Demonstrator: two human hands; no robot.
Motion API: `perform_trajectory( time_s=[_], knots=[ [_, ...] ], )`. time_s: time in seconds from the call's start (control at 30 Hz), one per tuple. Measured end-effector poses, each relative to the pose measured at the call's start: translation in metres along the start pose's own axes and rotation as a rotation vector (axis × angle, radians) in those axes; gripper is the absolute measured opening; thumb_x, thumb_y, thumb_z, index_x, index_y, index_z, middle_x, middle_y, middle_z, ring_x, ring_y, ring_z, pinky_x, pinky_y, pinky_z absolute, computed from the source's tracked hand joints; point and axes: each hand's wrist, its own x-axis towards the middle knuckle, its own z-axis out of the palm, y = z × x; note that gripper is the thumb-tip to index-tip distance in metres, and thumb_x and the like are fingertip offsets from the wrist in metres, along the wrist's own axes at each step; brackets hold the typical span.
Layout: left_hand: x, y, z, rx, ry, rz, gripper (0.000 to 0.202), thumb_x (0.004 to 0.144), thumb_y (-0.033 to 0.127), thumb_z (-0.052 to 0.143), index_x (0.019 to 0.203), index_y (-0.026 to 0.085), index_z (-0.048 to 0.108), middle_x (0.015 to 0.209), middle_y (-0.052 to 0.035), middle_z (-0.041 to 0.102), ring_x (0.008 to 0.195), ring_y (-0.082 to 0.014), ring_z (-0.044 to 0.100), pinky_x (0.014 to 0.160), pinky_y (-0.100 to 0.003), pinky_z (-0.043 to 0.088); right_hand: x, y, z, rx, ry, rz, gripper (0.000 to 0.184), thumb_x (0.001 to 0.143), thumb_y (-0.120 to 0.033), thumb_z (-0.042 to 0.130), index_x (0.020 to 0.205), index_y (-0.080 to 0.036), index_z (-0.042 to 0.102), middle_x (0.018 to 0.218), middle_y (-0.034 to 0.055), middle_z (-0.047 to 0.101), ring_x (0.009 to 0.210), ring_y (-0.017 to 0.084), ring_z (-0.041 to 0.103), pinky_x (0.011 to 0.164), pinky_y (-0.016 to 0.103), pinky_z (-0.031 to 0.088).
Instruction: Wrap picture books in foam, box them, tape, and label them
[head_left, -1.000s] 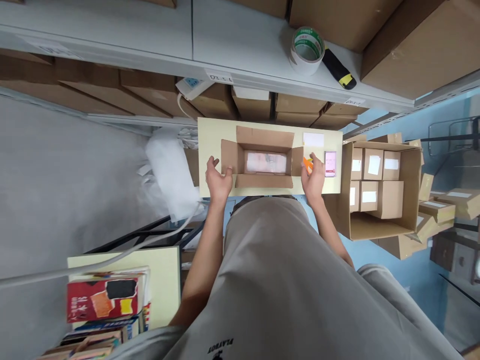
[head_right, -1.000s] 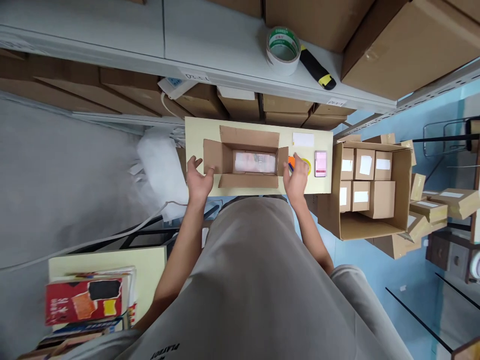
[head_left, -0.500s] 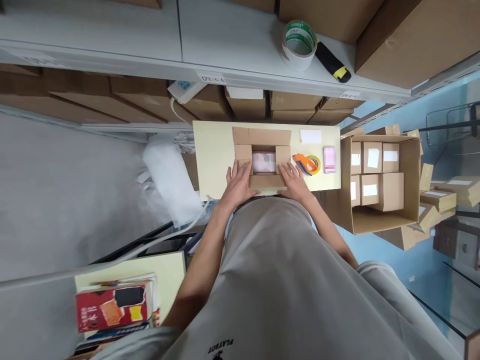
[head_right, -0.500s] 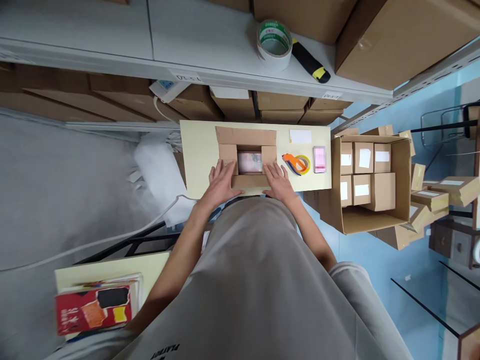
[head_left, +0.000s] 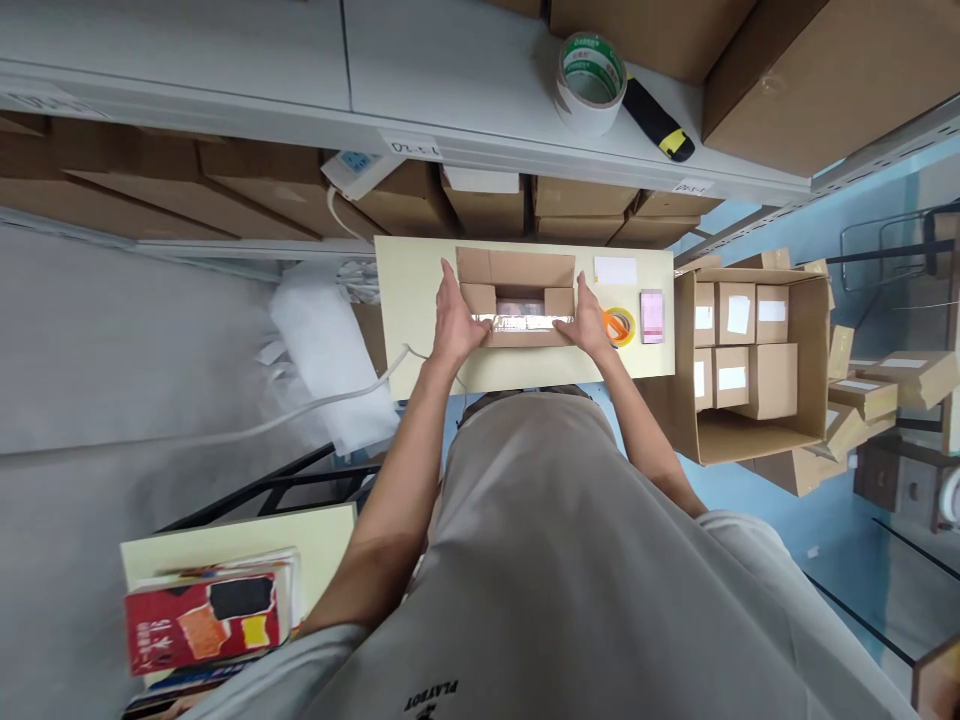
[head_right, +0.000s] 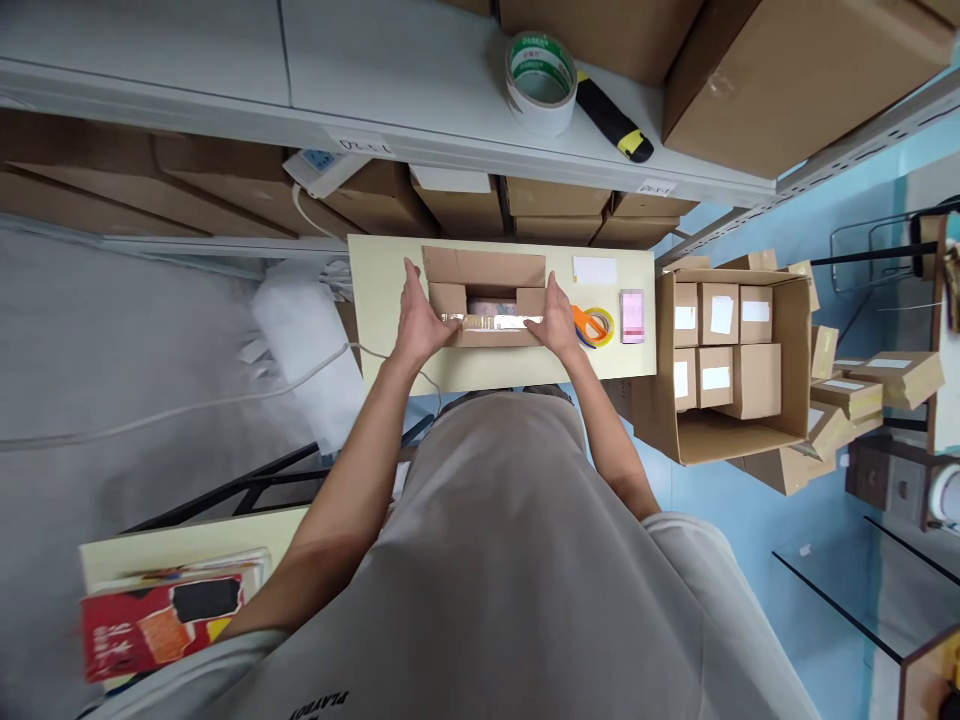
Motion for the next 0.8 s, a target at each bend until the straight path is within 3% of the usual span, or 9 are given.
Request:
perform_trajectory(
  time_s=[0.1,0.17,0.27,0.37,0.53,0.67,0.8],
  knots=[
    [0.007,-0.002,0.002,-0.034,0.074,-0.011,0.137,0.075,0.027,0.098,0.185,0.024,0.016,0.176,-0.0239,0.046,0.17,-0.0454,0.04,0.144,-0.066,0.028,0.007,0.003,-0.001,0.135,0.025,-0.033,0.116,0.101,-0.053,0.078,0.187,-0.018,0.009,0.181,0.0228,0.048,0.164,0.04,0.05,0.136,0.063,0.045],
    [0.004,-0.003,-0.001,-0.013,0.12,-0.006,0.128,0.075,0.024,0.097,0.182,0.025,0.027,0.166,-0.0207,0.054,0.162,-0.0428,0.049,0.142,-0.062,0.034,0.002,0.003,-0.004,0.189,0.073,-0.04,0.102,0.105,-0.059,0.072,0.185,-0.022,0.022,0.174,0.0191,0.057,0.159,0.037,0.056,0.134,0.061,0.047],
    [-0.01,-0.002,-0.011,0.056,0.117,0.021,0.086,0.082,0.023,0.089,0.162,0.024,0.059,0.153,-0.0167,0.061,0.151,-0.039,0.059,0.136,-0.055,0.044,-0.016,0.004,-0.009,0.217,0.129,-0.069,0.072,0.108,-0.065,0.067,0.165,-0.024,0.057,0.162,0.0174,0.067,0.152,0.034,0.062,0.133,0.056,0.049],
    [-0.03,-0.003,-0.019,0.101,0.081,0.077,0.042,0.092,0.03,0.083,0.132,0.024,0.078,0.146,-0.0148,0.065,0.147,-0.0369,0.062,0.132,-0.053,0.048,-0.035,0.007,-0.009,0.193,0.146,-0.093,0.053,0.109,-0.067,0.066,0.138,-0.023,0.074,0.16,0.0191,0.067,0.153,0.034,0.062,0.132,0.054,0.05],
    [-0.057,-0.005,-0.014,0.089,0.087,0.012,0.021,0.102,0.038,0.077,0.116,0.024,0.083,0.141,-0.0136,0.074,0.138,-0.0334,0.07,0.123,-0.051,0.056,-0.046,0.016,0.006,0.129,0.14,-0.017,0.046,0.113,-0.065,0.061,0.125,-0.024,0.077,0.163,0.0204,0.065,0.159,0.035,0.058,0.128,0.055,0.055],
    [-0.064,-0.003,-0.001,0.019,0.156,-0.089,0.024,0.104,0.035,0.073,0.121,0.021,0.083,0.135,-0.0129,0.077,0.115,-0.0269,0.078,0.096,-0.039,0.066,-0.044,0.019,0.02,0.073,0.157,0.016,0.045,0.118,-0.062,0.053,0.126,-0.023,0.075,0.167,0.0207,0.062,0.155,0.033,0.063,0.117,0.048,0.063],
    [-0.059,0.0,0.006,0.049,0.226,-0.169,0.027,0.099,0.032,0.079,0.123,0.02,0.083,0.129,-0.0114,0.081,0.093,-0.0233,0.078,0.089,-0.037,0.065,-0.039,0.019,0.022,0.009,0.153,0.015,0.046,0.12,-0.061,0.049,0.13,-0.024,0.074,0.169,0.0193,0.062,0.153,0.033,0.066,0.114,0.047,0.065]
  ],
)
